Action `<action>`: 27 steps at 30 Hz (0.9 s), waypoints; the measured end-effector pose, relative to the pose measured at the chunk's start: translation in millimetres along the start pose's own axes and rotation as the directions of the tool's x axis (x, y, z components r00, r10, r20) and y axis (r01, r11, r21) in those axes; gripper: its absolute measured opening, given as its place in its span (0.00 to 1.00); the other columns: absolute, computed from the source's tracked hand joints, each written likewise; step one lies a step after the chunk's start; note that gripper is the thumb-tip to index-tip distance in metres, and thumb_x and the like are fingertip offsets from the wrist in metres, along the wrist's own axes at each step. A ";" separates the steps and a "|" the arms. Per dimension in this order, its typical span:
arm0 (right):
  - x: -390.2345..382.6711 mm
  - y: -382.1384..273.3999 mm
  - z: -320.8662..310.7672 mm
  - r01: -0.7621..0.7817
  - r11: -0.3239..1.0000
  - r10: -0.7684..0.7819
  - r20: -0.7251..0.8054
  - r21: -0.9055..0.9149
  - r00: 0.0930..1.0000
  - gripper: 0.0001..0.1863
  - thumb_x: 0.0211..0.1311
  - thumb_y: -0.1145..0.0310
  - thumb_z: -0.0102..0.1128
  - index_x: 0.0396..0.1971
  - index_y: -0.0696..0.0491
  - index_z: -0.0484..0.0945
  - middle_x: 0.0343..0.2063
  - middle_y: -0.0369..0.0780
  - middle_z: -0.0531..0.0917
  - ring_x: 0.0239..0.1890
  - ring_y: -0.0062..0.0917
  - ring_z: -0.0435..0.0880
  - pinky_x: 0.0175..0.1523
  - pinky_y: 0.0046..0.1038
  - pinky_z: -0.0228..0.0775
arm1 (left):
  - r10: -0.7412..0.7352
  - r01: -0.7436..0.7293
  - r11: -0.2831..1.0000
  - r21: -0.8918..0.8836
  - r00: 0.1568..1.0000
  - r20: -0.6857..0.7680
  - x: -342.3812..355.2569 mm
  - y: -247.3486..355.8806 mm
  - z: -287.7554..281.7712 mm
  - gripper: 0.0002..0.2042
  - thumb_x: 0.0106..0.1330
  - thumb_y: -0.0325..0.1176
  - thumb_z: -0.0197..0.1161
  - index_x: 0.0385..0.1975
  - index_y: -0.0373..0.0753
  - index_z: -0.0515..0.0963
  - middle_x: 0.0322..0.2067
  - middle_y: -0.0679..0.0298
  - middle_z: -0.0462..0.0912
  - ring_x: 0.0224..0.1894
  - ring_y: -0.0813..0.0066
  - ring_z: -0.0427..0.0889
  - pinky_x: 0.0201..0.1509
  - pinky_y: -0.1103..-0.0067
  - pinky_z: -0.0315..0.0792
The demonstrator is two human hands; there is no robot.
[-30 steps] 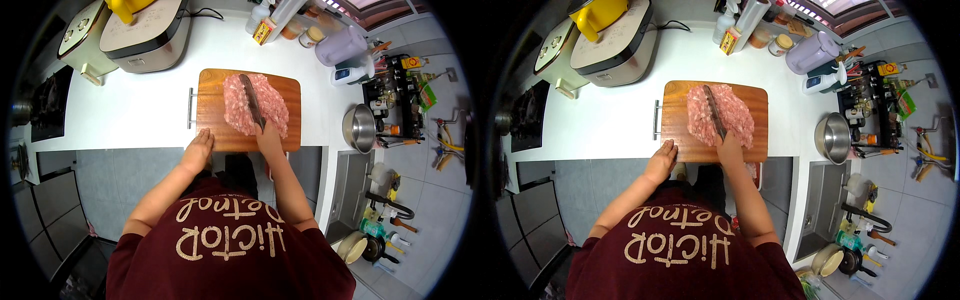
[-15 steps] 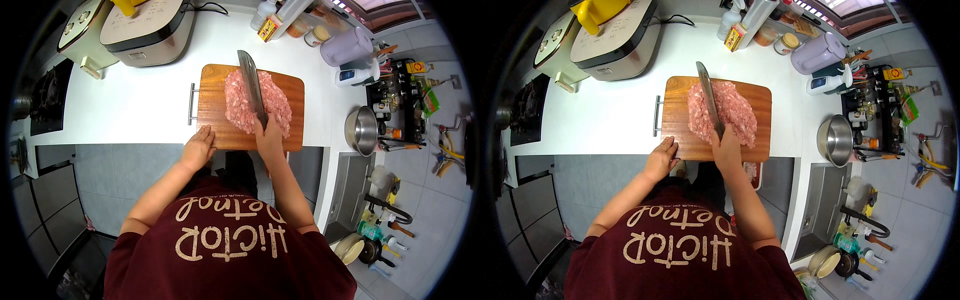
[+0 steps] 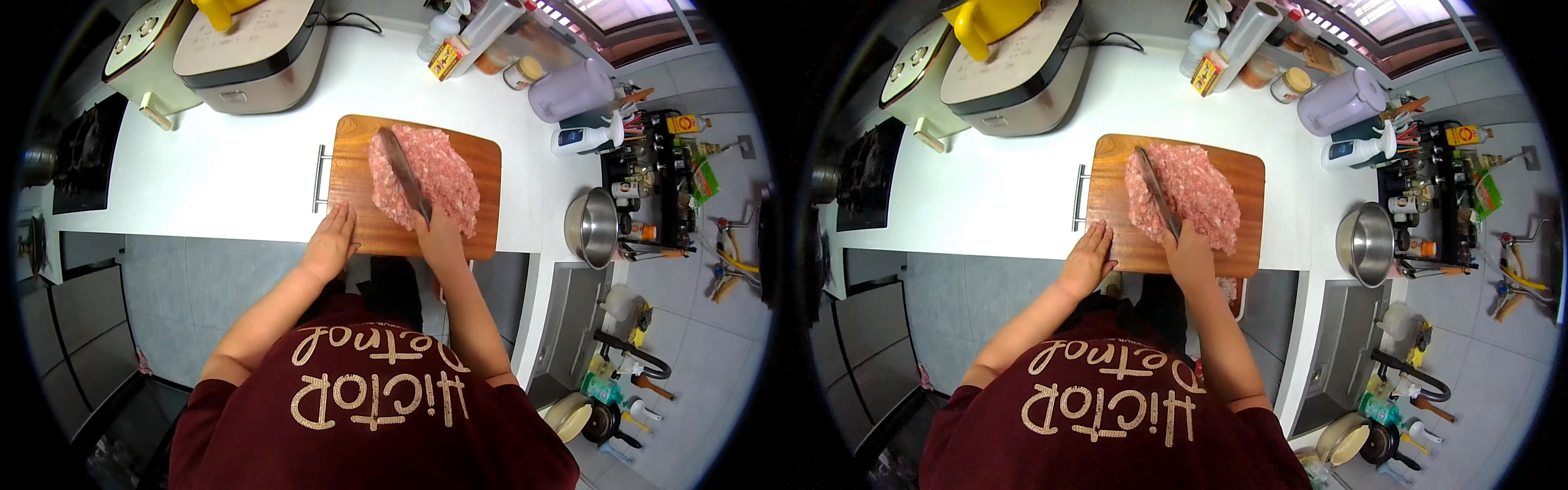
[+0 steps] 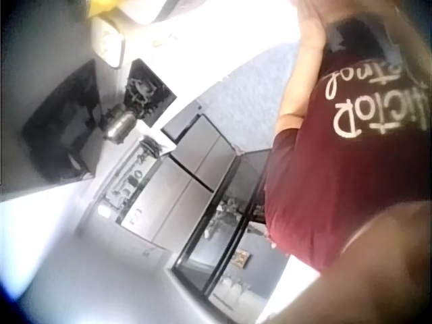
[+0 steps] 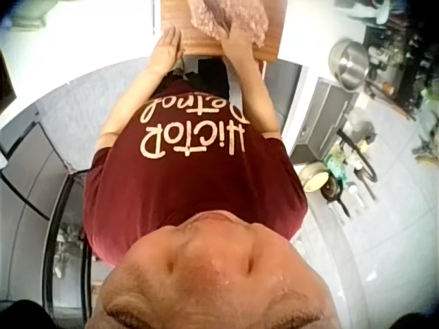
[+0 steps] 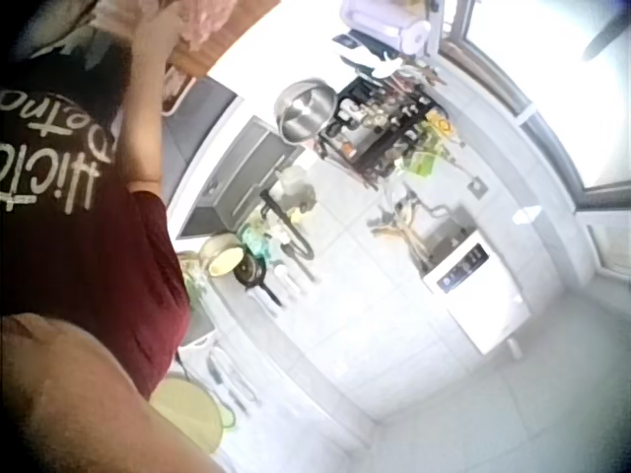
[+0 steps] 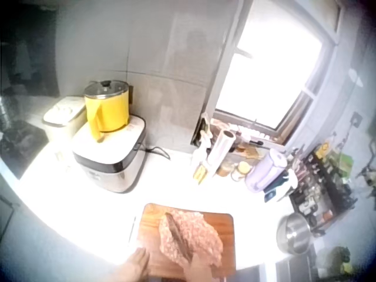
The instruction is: The person chops raw meat on a wooden cutting board using a cleaver.
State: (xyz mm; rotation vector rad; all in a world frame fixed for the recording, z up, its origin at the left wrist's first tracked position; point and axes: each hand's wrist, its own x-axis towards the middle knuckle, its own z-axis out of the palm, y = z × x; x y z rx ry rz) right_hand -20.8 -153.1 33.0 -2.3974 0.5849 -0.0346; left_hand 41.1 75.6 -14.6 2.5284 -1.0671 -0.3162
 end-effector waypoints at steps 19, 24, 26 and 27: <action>0.1 -8.2 -34.4 -0.092 0.995 0.092 -0.034 0.026 0.995 0.18 0.66 0.62 0.57 0.43 0.63 0.72 0.33 0.58 0.81 0.39 0.55 0.80 0.45 0.47 0.70 | 0.015 -0.015 1.000 -0.008 0.999 -0.039 -3.6 -0.1 4.6 0.33 0.58 0.37 0.69 0.62 0.28 0.66 0.67 0.43 0.62 0.68 0.48 0.63 0.72 0.68 0.59; 0.5 17.4 -1.4 -0.101 0.991 0.099 -0.030 -0.084 0.995 0.18 0.66 0.59 0.56 0.41 0.61 0.70 0.32 0.60 0.81 0.39 0.57 0.80 0.45 0.51 0.70 | 0.039 -0.038 0.999 0.010 0.997 -0.063 -0.6 2.8 3.6 0.33 0.57 0.36 0.69 0.62 0.28 0.67 0.66 0.43 0.64 0.68 0.48 0.63 0.71 0.67 0.60; 3.0 7.8 -14.5 -0.056 0.996 0.053 -0.039 -0.075 0.998 0.18 0.66 0.59 0.56 0.41 0.61 0.70 0.31 0.60 0.81 0.39 0.58 0.79 0.45 0.50 0.70 | 0.026 -0.026 1.000 -0.012 0.999 -0.025 -2.4 0.7 2.8 0.34 0.58 0.36 0.67 0.63 0.27 0.65 0.66 0.43 0.63 0.69 0.49 0.62 0.73 0.67 0.58; 4.1 1.8 -20.3 -0.034 0.997 0.032 -0.040 -0.070 0.999 0.19 0.65 0.59 0.56 0.41 0.61 0.70 0.31 0.60 0.80 0.39 0.58 0.79 0.45 0.50 0.71 | 0.017 -0.017 1.000 -0.025 1.000 -0.002 -3.3 -0.5 3.3 0.34 0.58 0.36 0.67 0.63 0.27 0.65 0.66 0.43 0.63 0.69 0.50 0.61 0.73 0.67 0.57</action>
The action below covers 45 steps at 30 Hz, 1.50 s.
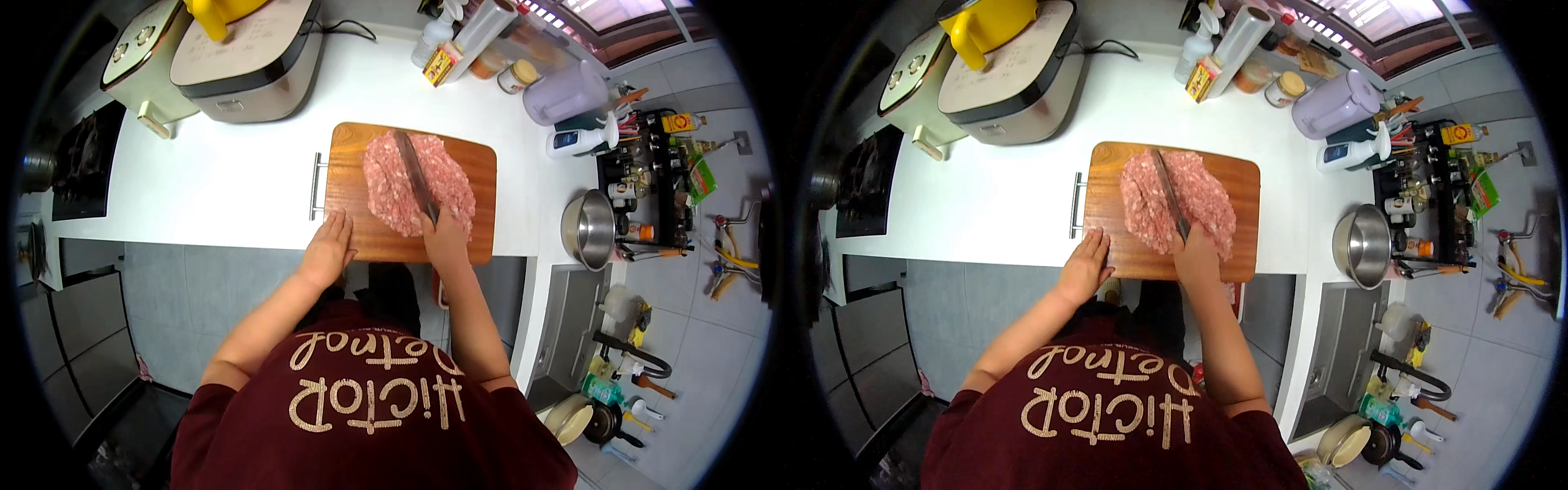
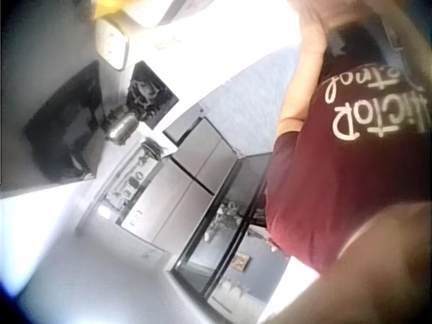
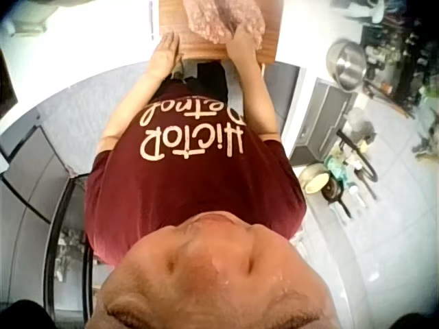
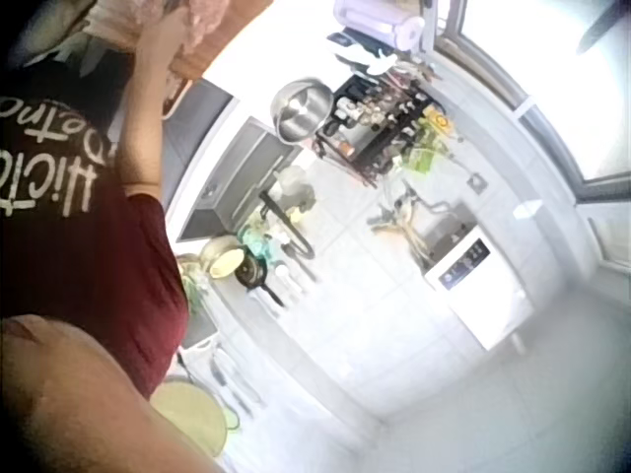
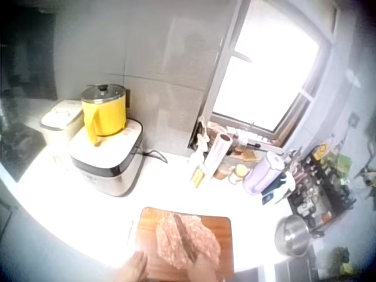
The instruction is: The person chops raw meat on a wooden cutting board using a cleaver.
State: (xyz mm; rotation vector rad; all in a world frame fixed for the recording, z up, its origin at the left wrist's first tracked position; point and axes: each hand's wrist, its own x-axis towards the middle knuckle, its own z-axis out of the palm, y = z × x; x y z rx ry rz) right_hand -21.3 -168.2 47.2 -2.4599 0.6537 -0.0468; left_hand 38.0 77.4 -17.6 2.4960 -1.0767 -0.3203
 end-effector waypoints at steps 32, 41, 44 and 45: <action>20.2 -28.9 -22.4 -0.103 0.989 0.112 0.078 -0.102 0.991 0.21 0.64 0.59 0.57 0.43 0.65 0.74 0.39 0.61 0.80 0.45 0.57 0.78 0.50 0.49 0.70 | 0.042 -0.037 0.998 0.057 0.996 -0.080 4.6 -1.5 2.6 0.34 0.57 0.38 0.69 0.62 0.28 0.66 0.66 0.43 0.63 0.68 0.49 0.63 0.72 0.67 0.59; 18.8 -22.1 -25.3 -0.047 0.999 0.047 0.031 -0.012 0.998 0.18 0.66 0.61 0.56 0.41 0.64 0.74 0.35 0.60 0.81 0.43 0.56 0.79 0.47 0.47 0.71 | 0.016 -0.015 1.000 0.022 0.997 -0.076 0.5 0.7 1.9 0.35 0.56 0.37 0.69 0.63 0.28 0.65 0.66 0.43 0.63 0.68 0.47 0.63 0.72 0.67 0.59; 21.1 3.6 8.8 -0.073 0.988 0.085 0.089 -0.136 0.992 0.18 0.66 0.60 0.56 0.43 0.62 0.74 0.35 0.59 0.81 0.42 0.56 0.80 0.46 0.47 0.71 | 0.021 -0.022 1.000 -0.002 0.999 -0.048 2.1 -0.1 3.6 0.35 0.56 0.37 0.69 0.63 0.28 0.65 0.66 0.43 0.63 0.68 0.48 0.63 0.72 0.67 0.59; 20.7 7.0 6.1 -0.064 0.989 0.077 0.090 -0.134 0.993 0.19 0.66 0.59 0.55 0.43 0.62 0.73 0.36 0.60 0.81 0.42 0.56 0.80 0.46 0.48 0.71 | 0.017 -0.017 1.000 -0.013 0.999 -0.032 3.2 -2.0 3.0 0.35 0.56 0.37 0.69 0.63 0.28 0.65 0.66 0.43 0.63 0.68 0.48 0.63 0.72 0.67 0.59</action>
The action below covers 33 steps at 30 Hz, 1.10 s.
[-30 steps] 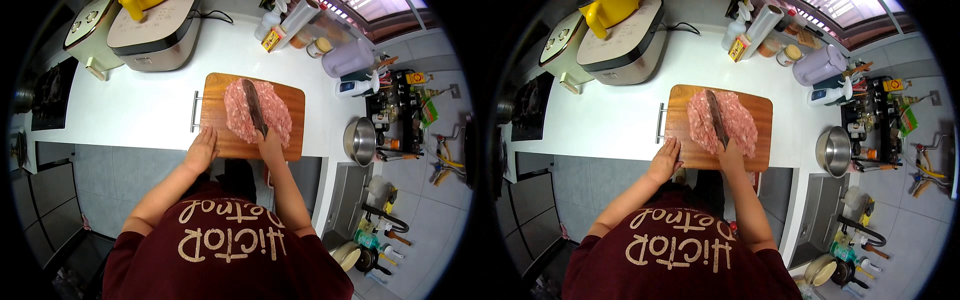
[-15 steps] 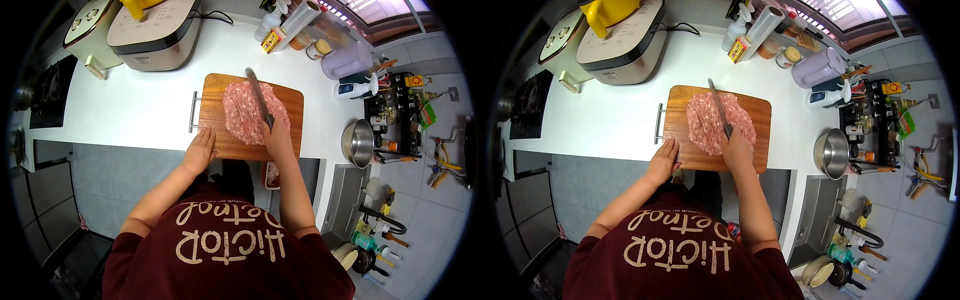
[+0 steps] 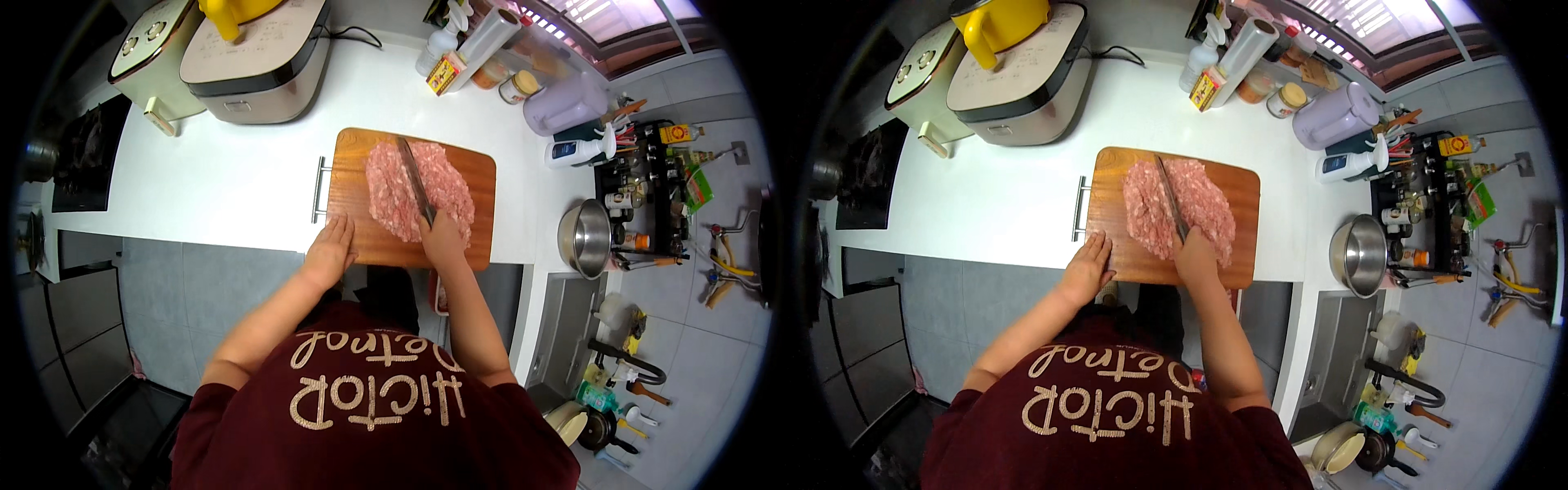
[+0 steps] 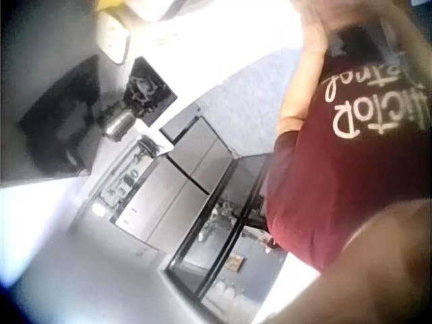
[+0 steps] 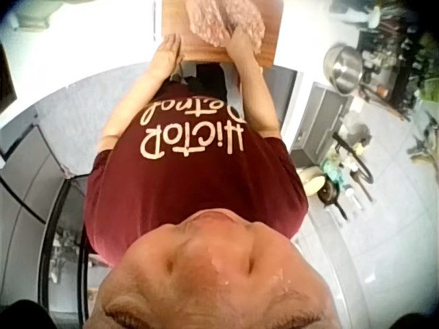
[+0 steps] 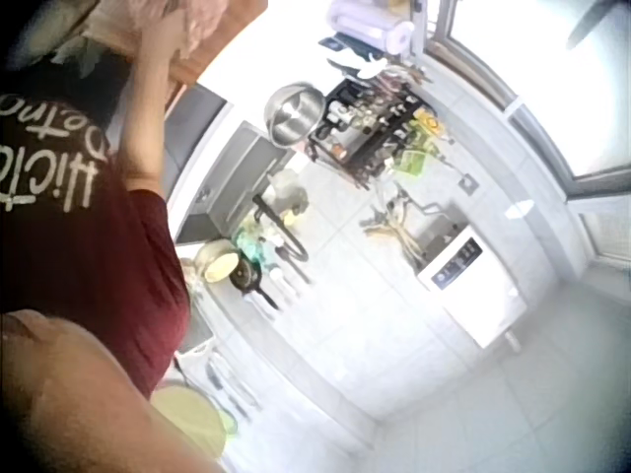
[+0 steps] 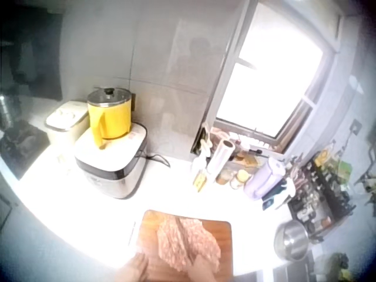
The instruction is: The person chops raw meat on a wooden cutting board using a cleaver.
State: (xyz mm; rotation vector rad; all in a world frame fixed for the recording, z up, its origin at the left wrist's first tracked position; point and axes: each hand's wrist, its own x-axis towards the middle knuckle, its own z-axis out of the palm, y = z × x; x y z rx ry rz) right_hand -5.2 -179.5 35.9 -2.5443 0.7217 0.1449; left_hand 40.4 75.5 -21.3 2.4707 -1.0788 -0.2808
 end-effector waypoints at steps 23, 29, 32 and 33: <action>-17.7 -18.3 -19.1 -0.064 0.997 0.060 0.110 0.038 0.992 0.21 0.66 0.59 0.56 0.42 0.66 0.73 0.38 0.61 0.81 0.44 0.57 0.79 0.49 0.48 0.70 | -0.045 0.046 0.999 0.007 0.999 -0.009 -2.1 6.0 -4.6 0.33 0.57 0.36 0.69 0.62 0.29 0.67 0.67 0.44 0.62 0.69 0.49 0.63 0.72 0.67 0.59; -2.5 -22.8 -29.5 0.092 0.990 -0.087 -0.047 0.107 0.995 0.23 0.67 0.54 0.54 0.42 0.63 0.72 0.34 0.61 0.81 0.42 0.56 0.81 0.48 0.51 0.70 | -0.020 0.020 1.000 0.002 0.999 -0.036 -1.4 3.5 -2.0 0.33 0.58 0.36 0.68 0.62 0.29 0.67 0.67 0.44 0.62 0.69 0.48 0.62 0.72 0.67 0.59; 9.5 -42.0 -25.3 -0.019 0.998 0.016 0.041 0.062 0.999 0.20 0.65 0.60 0.57 0.41 0.65 0.73 0.37 0.61 0.81 0.45 0.57 0.79 0.49 0.47 0.70 | -0.024 0.025 1.000 0.019 1.000 -0.015 -1.5 5.2 -4.7 0.33 0.58 0.37 0.68 0.62 0.29 0.67 0.67 0.44 0.62 0.69 0.49 0.62 0.72 0.67 0.59; 7.8 -37.0 -20.6 -0.033 0.999 0.031 0.055 0.036 0.998 0.20 0.65 0.60 0.57 0.41 0.65 0.73 0.37 0.60 0.81 0.44 0.57 0.79 0.49 0.47 0.70 | -0.025 0.025 1.000 0.010 1.000 -0.006 -1.9 5.6 -3.8 0.33 0.58 0.37 0.68 0.62 0.29 0.66 0.67 0.44 0.62 0.69 0.49 0.62 0.72 0.67 0.59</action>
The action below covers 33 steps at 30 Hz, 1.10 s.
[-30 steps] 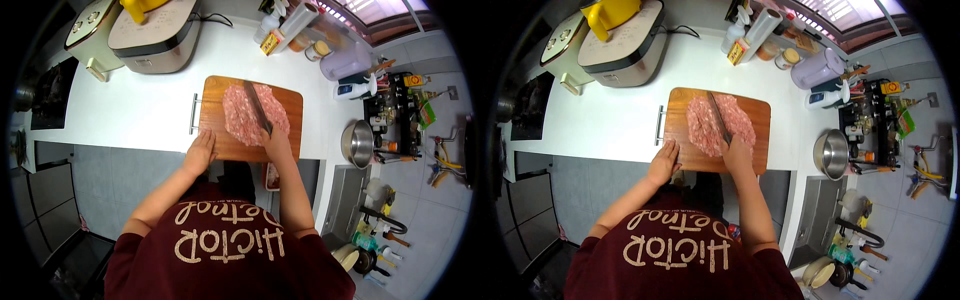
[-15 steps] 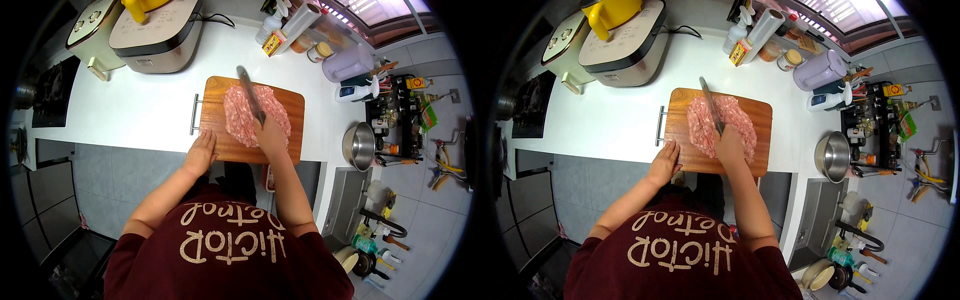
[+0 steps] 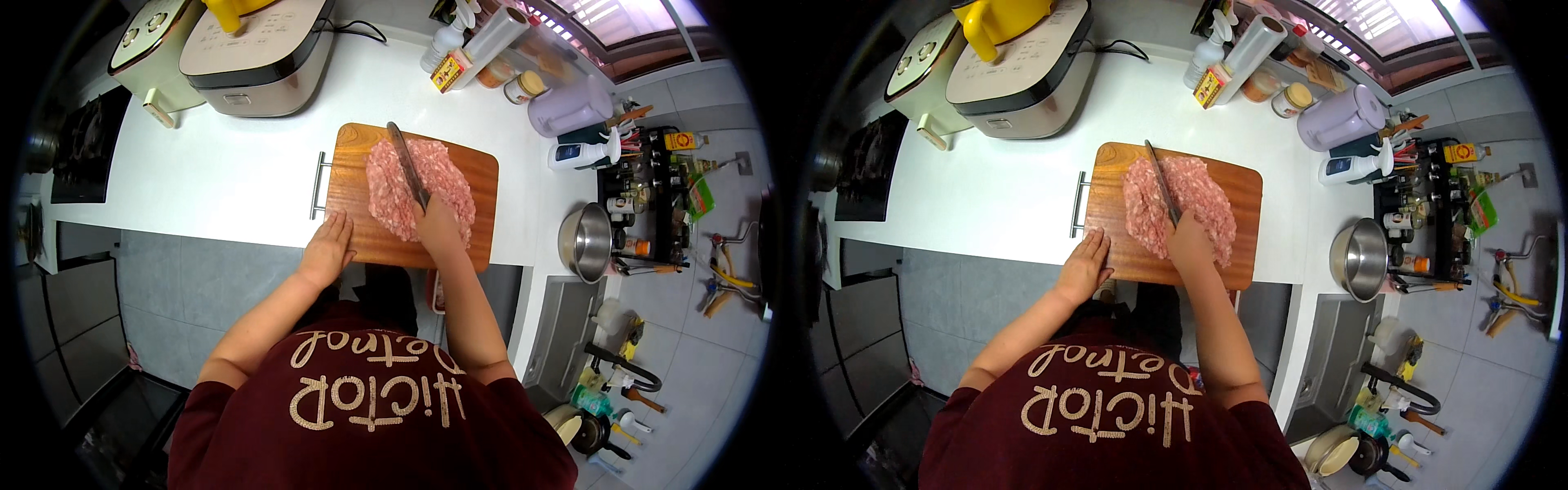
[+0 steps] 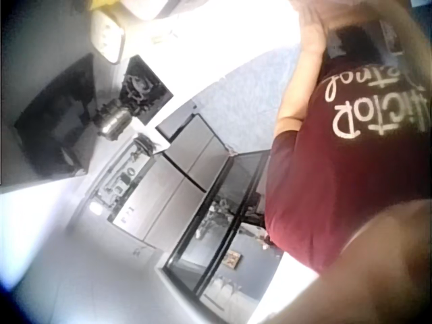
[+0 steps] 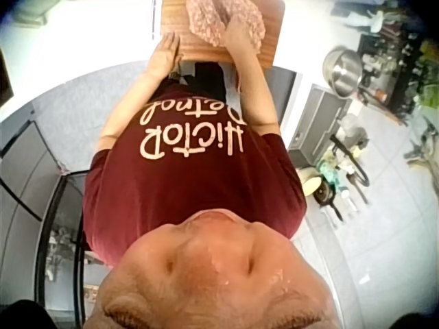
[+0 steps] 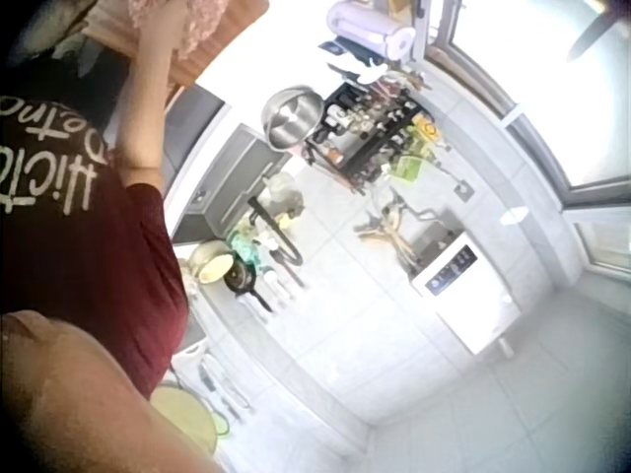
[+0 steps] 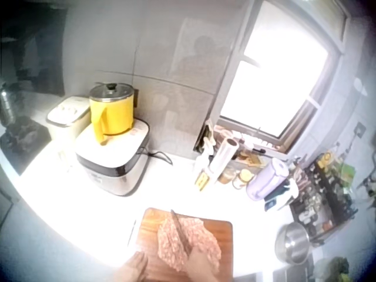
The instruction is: The person chops raw meat on a wooden cutting board using a cleaver.
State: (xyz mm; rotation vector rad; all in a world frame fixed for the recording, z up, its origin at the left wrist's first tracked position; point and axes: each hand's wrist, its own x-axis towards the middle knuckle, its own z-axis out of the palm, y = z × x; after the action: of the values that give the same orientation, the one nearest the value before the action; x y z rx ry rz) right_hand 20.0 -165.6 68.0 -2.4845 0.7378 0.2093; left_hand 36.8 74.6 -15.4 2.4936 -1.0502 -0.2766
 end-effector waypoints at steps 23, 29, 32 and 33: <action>-19.1 28.2 -71.3 0.141 0.900 -0.090 0.139 -0.412 0.986 0.19 0.64 0.56 0.59 0.43 0.56 0.72 0.30 0.51 0.85 0.36 0.48 0.84 0.43 0.47 0.75 | 0.008 -0.008 1.000 0.013 1.000 -0.020 -0.7 -4.0 0.4 0.33 0.58 0.38 0.67 0.62 0.29 0.67 0.66 0.46 0.64 0.69 0.51 0.62 0.72 0.68 0.59; 6.7 23.1 -21.6 0.232 0.927 -0.229 0.043 -0.296 0.972 0.17 0.65 0.58 0.57 0.43 0.56 0.71 0.32 0.51 0.84 0.38 0.46 0.84 0.43 0.47 0.74 | 0.025 -0.023 0.998 0.050 0.999 -0.027 1.2 -2.5 0.4 0.33 0.57 0.37 0.69 0.62 0.30 0.68 0.67 0.44 0.63 0.69 0.49 0.63 0.71 0.67 0.60; -1.8 27.8 -22.1 0.334 0.873 -0.310 0.123 -0.354 0.943 0.16 0.66 0.58 0.56 0.43 0.56 0.70 0.33 0.50 0.84 0.38 0.46 0.83 0.42 0.47 0.74 | -0.002 0.001 1.000 0.018 1.000 0.016 0.5 -1.4 1.3 0.33 0.58 0.38 0.67 0.62 0.29 0.67 0.66 0.46 0.64 0.69 0.51 0.62 0.72 0.68 0.58; -8.7 31.8 -26.2 0.368 0.849 -0.337 0.149 -0.379 0.930 0.16 0.66 0.59 0.56 0.43 0.55 0.70 0.33 0.50 0.84 0.38 0.46 0.83 0.42 0.47 0.74 | -0.002 0.002 1.000 0.024 1.000 0.005 0.3 -3.3 0.5 0.33 0.58 0.38 0.67 0.62 0.29 0.67 0.66 0.46 0.64 0.69 0.51 0.62 0.72 0.68 0.58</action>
State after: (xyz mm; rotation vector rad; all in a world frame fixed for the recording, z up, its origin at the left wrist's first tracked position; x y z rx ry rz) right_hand -4.6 -198.2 78.3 -2.9277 0.2009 0.3468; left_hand 38.9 76.3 -17.3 2.5169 -1.0592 -0.2722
